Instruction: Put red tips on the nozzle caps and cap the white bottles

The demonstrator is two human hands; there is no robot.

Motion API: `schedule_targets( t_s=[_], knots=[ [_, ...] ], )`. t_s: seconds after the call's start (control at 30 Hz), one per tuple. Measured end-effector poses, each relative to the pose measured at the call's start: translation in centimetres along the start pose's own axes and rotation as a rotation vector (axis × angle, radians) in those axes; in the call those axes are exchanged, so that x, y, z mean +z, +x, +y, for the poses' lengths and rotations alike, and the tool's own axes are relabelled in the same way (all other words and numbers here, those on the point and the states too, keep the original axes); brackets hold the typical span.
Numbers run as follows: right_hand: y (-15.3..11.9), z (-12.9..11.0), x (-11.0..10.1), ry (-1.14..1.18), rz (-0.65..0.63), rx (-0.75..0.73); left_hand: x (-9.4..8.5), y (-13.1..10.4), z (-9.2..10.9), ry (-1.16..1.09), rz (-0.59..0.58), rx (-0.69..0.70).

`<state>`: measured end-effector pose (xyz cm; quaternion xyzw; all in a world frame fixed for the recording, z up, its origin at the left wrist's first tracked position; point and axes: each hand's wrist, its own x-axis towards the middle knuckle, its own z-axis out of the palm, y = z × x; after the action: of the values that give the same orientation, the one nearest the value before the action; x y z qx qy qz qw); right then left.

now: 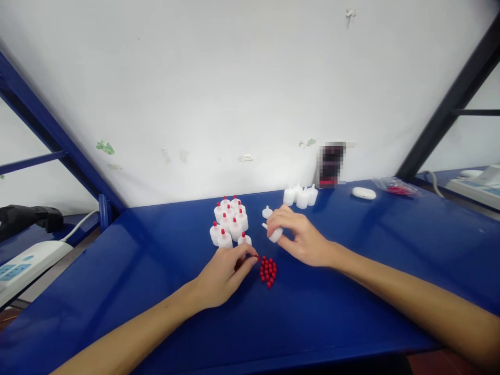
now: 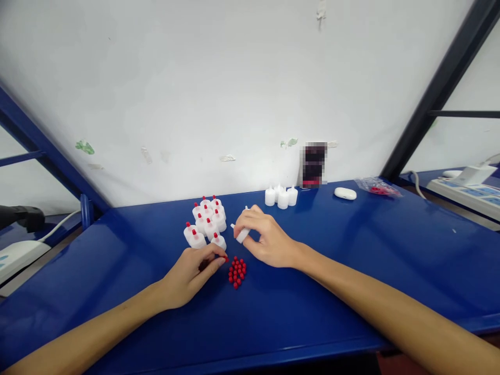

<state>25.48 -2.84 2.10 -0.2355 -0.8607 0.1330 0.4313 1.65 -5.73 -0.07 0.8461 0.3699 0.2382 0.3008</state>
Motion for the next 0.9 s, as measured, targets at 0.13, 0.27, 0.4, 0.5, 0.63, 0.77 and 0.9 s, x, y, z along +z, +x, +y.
schedule_targets(
  t_s=[0.13, 0.27, 0.4, 0.5, 0.63, 0.77, 0.9],
  knots=[
    [-0.8, -0.6, 0.6, 0.041, 0.012, -0.079, -0.1, 0.1, 0.1, -0.337, 0.086, -0.07],
    [-1.1, -1.3, 1.5, -0.107, -0.048, -0.21, 0.0, 0.2, 0.3, -0.591, 0.148, -0.119],
    [-1.2, -1.8, 2.2, -0.19, -0.094, -0.283, 0.0, 0.2, 0.3, -0.676, 0.149, -0.126],
    [-1.2, -2.0, 2.2, -0.178, -0.117, -0.288, 0.1, 0.2, 0.0, -0.733, 0.175, -0.132],
    [-0.8, -2.3, 1.6, -0.131, -0.222, -0.193, 0.2, 0.3, -0.3, -0.774, 0.174, -0.13],
    [-0.5, -2.3, 0.9, -0.058, -0.232, -0.126, 0.3, 0.4, -0.2, -0.776, 0.163, -0.144],
    [-0.6, -2.1, 1.1, -0.115, -0.147, -0.21, 0.3, 0.4, -0.1, -0.783, 0.171, -0.144]
  ],
)
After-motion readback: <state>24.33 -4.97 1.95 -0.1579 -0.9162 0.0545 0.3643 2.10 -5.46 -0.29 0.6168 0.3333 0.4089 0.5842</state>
